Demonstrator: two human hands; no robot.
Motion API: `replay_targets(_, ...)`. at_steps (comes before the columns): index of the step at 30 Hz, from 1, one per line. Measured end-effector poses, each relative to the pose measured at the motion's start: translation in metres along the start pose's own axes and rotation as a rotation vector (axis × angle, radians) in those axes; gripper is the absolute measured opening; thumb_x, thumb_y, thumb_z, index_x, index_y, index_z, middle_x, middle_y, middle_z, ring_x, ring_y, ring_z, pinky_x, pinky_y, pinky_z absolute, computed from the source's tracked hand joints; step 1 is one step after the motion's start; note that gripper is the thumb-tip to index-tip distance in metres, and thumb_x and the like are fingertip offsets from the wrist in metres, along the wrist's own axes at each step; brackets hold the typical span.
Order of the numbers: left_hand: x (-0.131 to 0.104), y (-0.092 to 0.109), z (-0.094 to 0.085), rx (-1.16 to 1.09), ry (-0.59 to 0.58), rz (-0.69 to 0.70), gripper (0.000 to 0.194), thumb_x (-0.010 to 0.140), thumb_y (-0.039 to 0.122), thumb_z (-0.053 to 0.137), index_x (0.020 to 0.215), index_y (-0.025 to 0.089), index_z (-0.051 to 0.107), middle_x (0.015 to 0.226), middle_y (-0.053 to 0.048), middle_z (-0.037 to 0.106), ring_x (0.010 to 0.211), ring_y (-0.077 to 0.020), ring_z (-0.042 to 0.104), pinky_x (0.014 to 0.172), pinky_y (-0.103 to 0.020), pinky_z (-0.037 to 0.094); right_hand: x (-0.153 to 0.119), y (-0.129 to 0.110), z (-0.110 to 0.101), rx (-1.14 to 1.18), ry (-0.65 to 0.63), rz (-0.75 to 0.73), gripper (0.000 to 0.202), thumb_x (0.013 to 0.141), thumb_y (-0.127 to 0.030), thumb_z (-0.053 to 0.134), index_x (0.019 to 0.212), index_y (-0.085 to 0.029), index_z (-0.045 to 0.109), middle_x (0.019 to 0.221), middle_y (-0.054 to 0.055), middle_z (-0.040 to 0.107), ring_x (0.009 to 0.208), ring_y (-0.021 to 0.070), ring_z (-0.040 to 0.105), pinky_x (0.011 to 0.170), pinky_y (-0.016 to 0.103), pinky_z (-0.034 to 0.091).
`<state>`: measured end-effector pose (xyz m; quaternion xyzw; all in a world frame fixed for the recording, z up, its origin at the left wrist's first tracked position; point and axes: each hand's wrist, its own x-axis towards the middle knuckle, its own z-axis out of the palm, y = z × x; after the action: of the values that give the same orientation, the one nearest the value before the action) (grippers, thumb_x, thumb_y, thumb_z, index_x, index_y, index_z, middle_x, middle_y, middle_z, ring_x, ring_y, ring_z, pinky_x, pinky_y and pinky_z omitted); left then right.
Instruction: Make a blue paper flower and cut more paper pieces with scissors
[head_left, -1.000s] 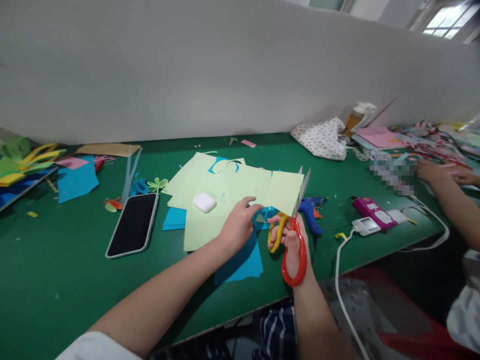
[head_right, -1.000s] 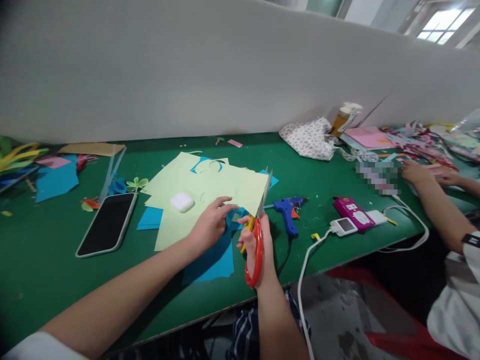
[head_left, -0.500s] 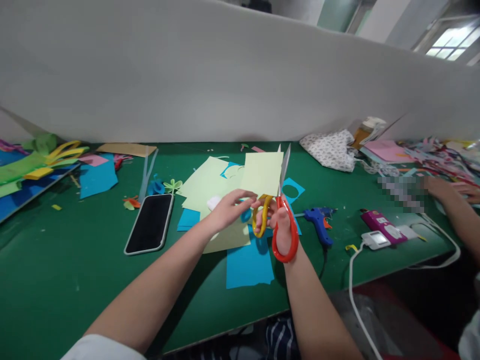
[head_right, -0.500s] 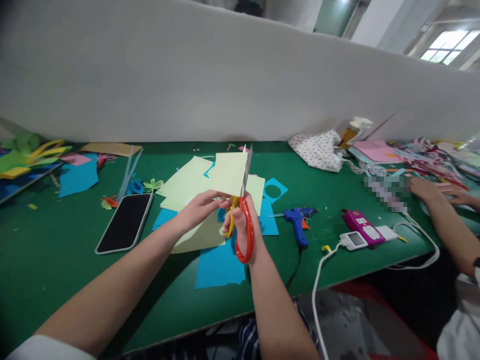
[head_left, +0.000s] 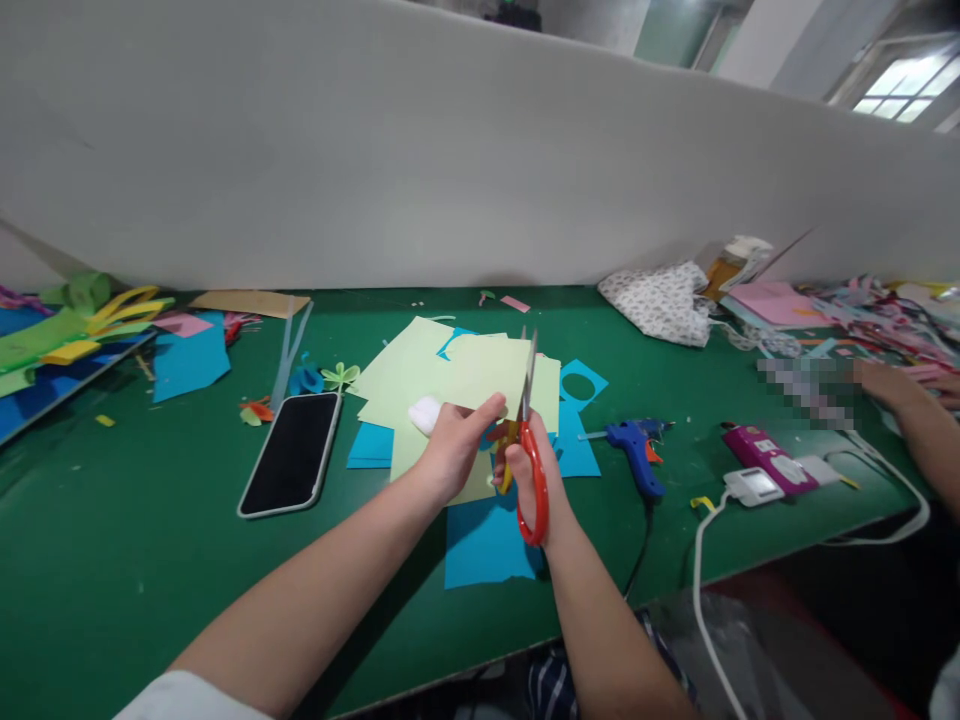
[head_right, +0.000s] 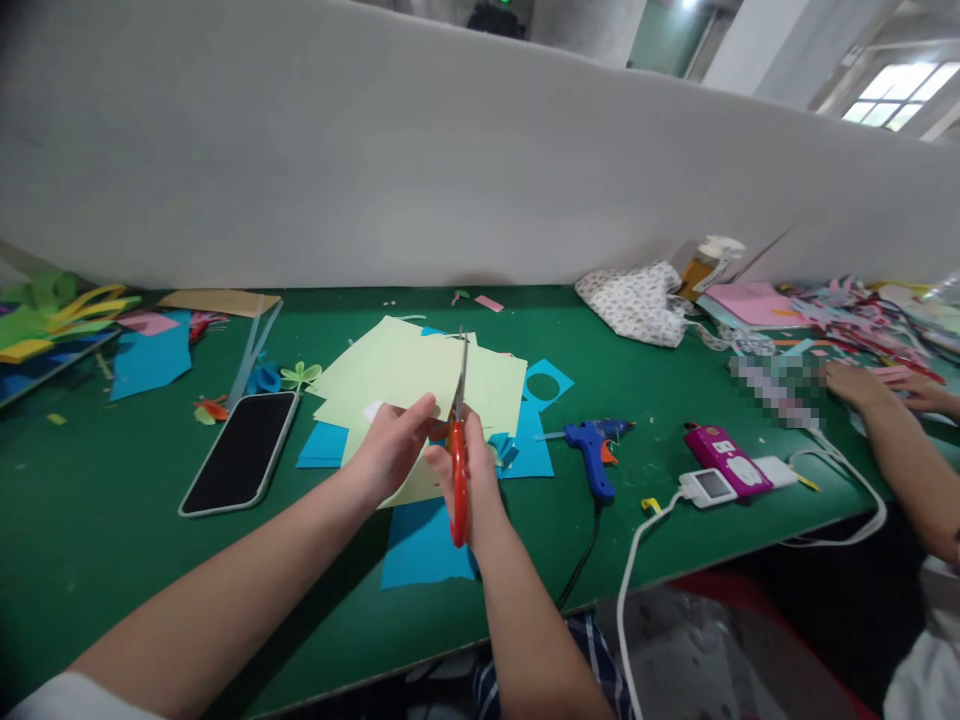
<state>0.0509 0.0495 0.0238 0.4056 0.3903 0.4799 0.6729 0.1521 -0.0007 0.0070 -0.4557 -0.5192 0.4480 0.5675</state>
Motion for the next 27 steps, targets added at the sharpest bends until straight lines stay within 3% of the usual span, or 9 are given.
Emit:
replay_targets(4, -0.006, 0.006, 0.008, -0.193, 0.214, 0.035, 0.032, 0.062, 0.040, 0.075, 0.070, 0.014, 0.058, 0.067, 0.000, 0.059, 0.056, -0.0114, 0.054, 0.048, -0.023, 0.041, -0.001, 0.005, 0.007, -0.021, -0.039, 0.012, 0.070, 0.069, -0.070, 0.052, 0.123, -0.026, 0.040, 0.091, 0.003, 0.055, 0.054, 0.0087, 0.046, 0.047, 0.023, 0.043)
replay_targets(8, -0.005, 0.013, 0.007, -0.116, 0.340, 0.172, 0.035, 0.060, 0.033, 0.077, 0.088, 0.015, 0.064, 0.095, -0.006, 0.067, 0.088, -0.0183, 0.062, 0.074, -0.027, 0.048, -0.001, 0.008, 0.007, 0.003, -0.104, 0.004, 0.082, 0.063, -0.075, 0.052, 0.129, -0.030, 0.035, 0.097, 0.004, 0.053, 0.055, 0.0088, 0.045, 0.049, 0.025, 0.044)
replay_targets(11, -0.006, 0.018, 0.006, -0.046, 0.314, 0.226, 0.042, 0.062, 0.031, 0.076, 0.099, 0.016, 0.064, 0.107, -0.009, 0.066, 0.099, -0.0216, 0.061, 0.086, -0.032, 0.047, -0.001, 0.006, 0.003, 0.027, -0.124, 0.002, 0.089, 0.059, -0.077, 0.054, 0.132, -0.029, 0.033, 0.099, 0.005, 0.053, 0.057, 0.0100, 0.045, 0.051, 0.026, 0.045)
replay_targets(27, -0.011, 0.027, 0.004, 0.141, 0.258, 0.251, 0.044, 0.065, 0.032, 0.074, 0.106, 0.018, 0.064, 0.110, -0.008, 0.066, 0.097, -0.0215, 0.063, 0.084, -0.031, 0.050, -0.001, 0.002, -0.002, 0.025, -0.122, 0.014, 0.091, 0.057, -0.076, 0.056, 0.131, -0.028, 0.033, 0.099, 0.006, 0.055, 0.058, 0.0096, 0.046, 0.051, 0.026, 0.045)
